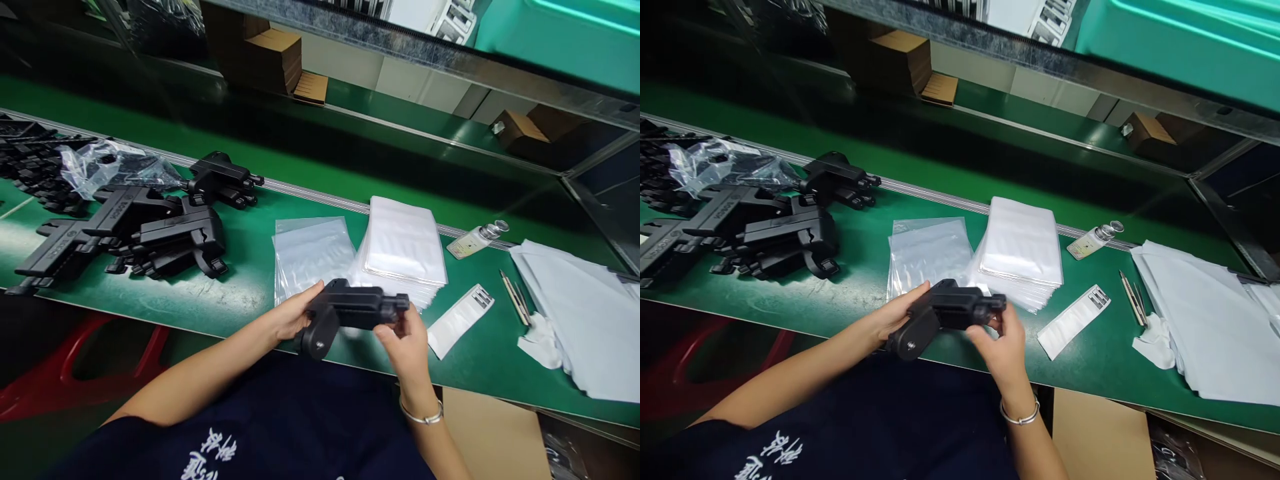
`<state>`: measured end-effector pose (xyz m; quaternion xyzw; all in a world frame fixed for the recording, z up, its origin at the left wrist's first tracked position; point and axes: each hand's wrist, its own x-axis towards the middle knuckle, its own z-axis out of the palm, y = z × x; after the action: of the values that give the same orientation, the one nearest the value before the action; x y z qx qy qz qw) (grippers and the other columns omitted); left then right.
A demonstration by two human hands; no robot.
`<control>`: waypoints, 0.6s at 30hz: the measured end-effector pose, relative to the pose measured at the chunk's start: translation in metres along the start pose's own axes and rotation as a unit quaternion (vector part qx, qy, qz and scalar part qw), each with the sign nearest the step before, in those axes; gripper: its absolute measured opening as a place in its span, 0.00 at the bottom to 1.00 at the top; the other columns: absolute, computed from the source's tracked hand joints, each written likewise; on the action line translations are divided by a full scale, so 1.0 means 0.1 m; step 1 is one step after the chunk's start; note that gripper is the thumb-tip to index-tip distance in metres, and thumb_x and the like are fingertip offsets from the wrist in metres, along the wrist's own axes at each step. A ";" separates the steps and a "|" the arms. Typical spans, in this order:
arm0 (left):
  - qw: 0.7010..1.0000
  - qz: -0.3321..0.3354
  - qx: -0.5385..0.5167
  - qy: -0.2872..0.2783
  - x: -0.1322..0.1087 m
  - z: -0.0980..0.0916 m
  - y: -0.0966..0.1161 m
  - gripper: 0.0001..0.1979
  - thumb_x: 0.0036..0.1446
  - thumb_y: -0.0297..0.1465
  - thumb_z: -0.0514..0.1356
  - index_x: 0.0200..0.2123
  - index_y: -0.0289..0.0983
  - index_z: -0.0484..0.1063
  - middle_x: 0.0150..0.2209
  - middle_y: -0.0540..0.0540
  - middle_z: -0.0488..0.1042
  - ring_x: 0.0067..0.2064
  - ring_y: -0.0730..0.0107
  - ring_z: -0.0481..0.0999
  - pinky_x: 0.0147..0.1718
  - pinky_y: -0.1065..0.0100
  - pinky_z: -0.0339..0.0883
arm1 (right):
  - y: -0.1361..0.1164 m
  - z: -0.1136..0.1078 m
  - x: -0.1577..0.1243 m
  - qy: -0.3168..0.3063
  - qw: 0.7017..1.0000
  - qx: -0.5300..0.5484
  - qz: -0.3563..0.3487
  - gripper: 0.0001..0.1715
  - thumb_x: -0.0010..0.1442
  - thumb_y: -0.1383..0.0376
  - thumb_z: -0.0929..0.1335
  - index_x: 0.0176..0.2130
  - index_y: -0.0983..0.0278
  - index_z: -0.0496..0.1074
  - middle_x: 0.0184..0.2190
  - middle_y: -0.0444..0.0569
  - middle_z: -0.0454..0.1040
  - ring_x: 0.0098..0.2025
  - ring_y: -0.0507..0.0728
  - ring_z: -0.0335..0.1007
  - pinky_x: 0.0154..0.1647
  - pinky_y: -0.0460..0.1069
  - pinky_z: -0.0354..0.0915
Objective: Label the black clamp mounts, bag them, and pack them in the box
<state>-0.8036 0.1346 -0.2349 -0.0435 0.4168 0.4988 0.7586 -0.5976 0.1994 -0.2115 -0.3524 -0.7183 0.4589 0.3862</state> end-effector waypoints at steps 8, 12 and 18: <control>1.000 0.004 0.003 -0.007 0.22 0.08 -0.06 0.21 0.67 0.40 0.50 0.41 0.30 0.76 0.27 0.44 0.79 0.26 0.68 0.77 0.30 0.70 0.71 | -0.35 0.17 -0.03 -0.052 0.947 -0.218 -0.231 0.22 0.63 0.50 0.66 0.47 0.64 0.66 0.34 0.53 0.75 0.34 0.60 0.73 0.30 0.52 0.71; 0.998 0.053 0.018 0.043 0.20 0.07 -0.01 0.16 0.64 0.38 0.55 0.44 0.32 0.75 0.30 0.44 0.79 0.29 0.67 0.78 0.34 0.69 0.72 | -0.11 -0.19 0.05 -0.089 0.961 -0.197 -0.174 0.30 0.62 0.45 0.64 0.54 0.62 0.67 0.46 0.57 0.75 0.48 0.62 0.73 0.47 0.56 0.70; 0.915 0.243 0.273 0.169 0.19 -0.11 0.27 0.20 0.56 0.38 0.62 0.52 0.42 0.71 0.53 0.48 0.75 0.53 0.62 0.75 0.51 0.68 0.68 | 0.72 -1.62 0.20 0.309 0.907 -0.251 0.139 0.25 0.61 0.56 0.63 0.52 0.67 0.71 0.49 0.60 0.72 0.49 0.63 0.69 0.51 0.58 0.63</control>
<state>-0.8286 0.1569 -0.2450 0.1842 0.6561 0.5202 0.5147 -0.4535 0.3030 -0.2282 -0.6581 -0.5984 0.1804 0.4198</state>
